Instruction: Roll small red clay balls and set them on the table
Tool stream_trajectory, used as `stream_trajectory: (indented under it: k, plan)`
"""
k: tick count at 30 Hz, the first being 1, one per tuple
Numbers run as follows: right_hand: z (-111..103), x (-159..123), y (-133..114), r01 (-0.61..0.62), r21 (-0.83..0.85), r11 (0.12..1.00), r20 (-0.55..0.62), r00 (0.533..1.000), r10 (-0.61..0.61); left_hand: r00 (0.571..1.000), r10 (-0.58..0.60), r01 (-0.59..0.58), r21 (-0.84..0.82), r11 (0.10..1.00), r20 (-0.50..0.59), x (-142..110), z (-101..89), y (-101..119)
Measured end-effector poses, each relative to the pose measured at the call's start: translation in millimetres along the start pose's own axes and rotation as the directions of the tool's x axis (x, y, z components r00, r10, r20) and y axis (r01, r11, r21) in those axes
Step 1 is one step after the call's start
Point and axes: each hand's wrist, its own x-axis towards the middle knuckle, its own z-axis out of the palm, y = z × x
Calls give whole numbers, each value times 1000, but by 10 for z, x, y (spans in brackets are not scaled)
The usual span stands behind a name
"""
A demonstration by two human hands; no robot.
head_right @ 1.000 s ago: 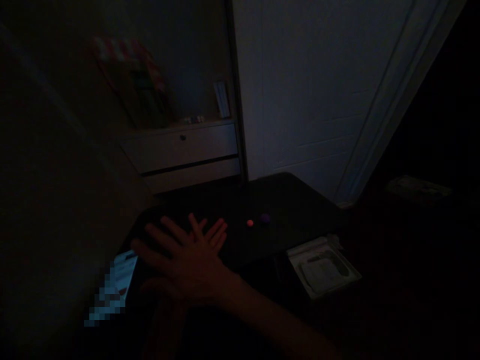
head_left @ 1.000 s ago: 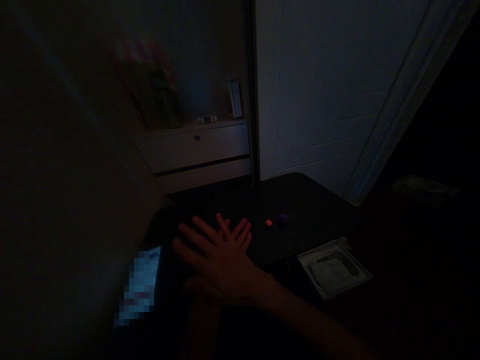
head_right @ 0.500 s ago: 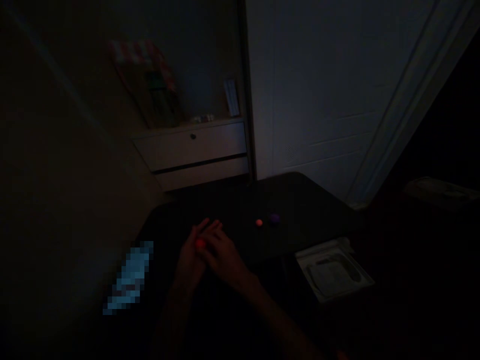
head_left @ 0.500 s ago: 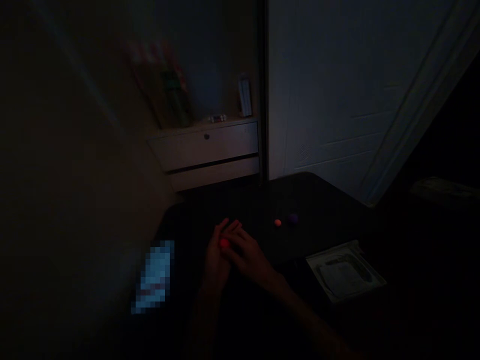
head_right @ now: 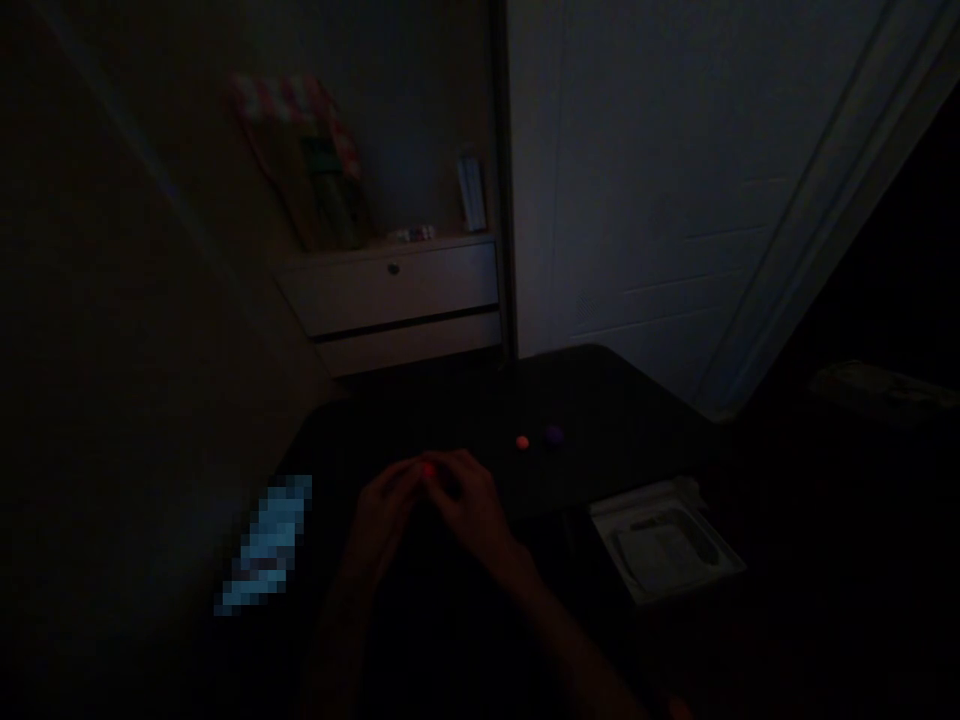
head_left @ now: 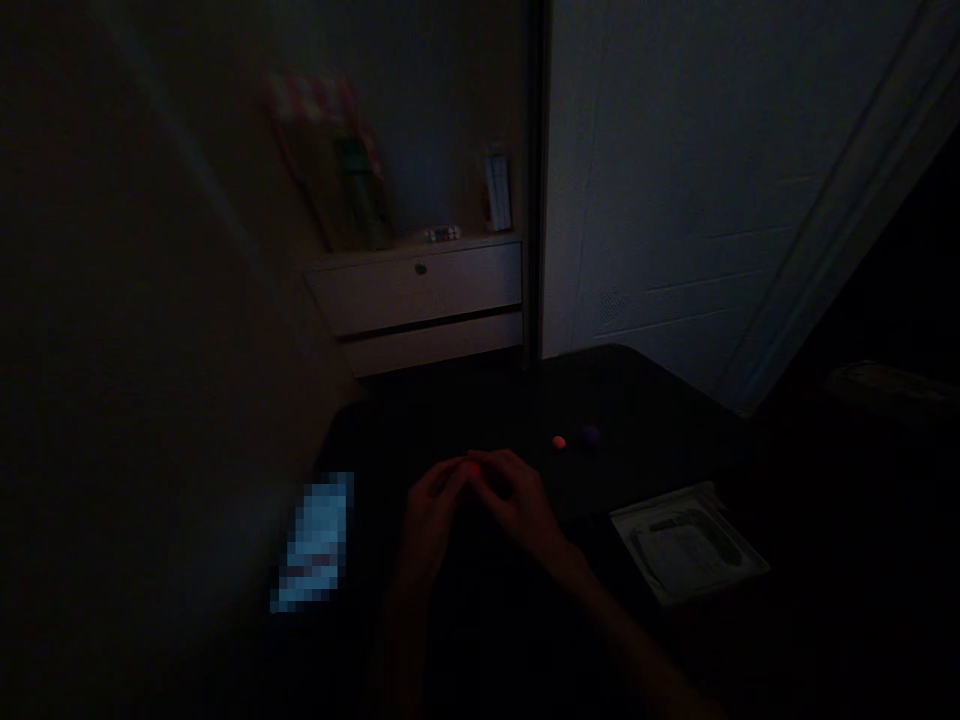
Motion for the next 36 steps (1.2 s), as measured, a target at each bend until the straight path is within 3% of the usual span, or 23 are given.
stream_trajectory:
  k: [6, 36]
  plan:
    - [-61, -34, -35, 95, -30, 995, 99, 991, -92, 999, -35, 33, -57, 998, -28, -33, -6, 33]
    - [-160, -36, -23, 39, -2, 999, 119, 992, -39, 996, -52, 51, 15, 999, 68, -47, -40, 20]
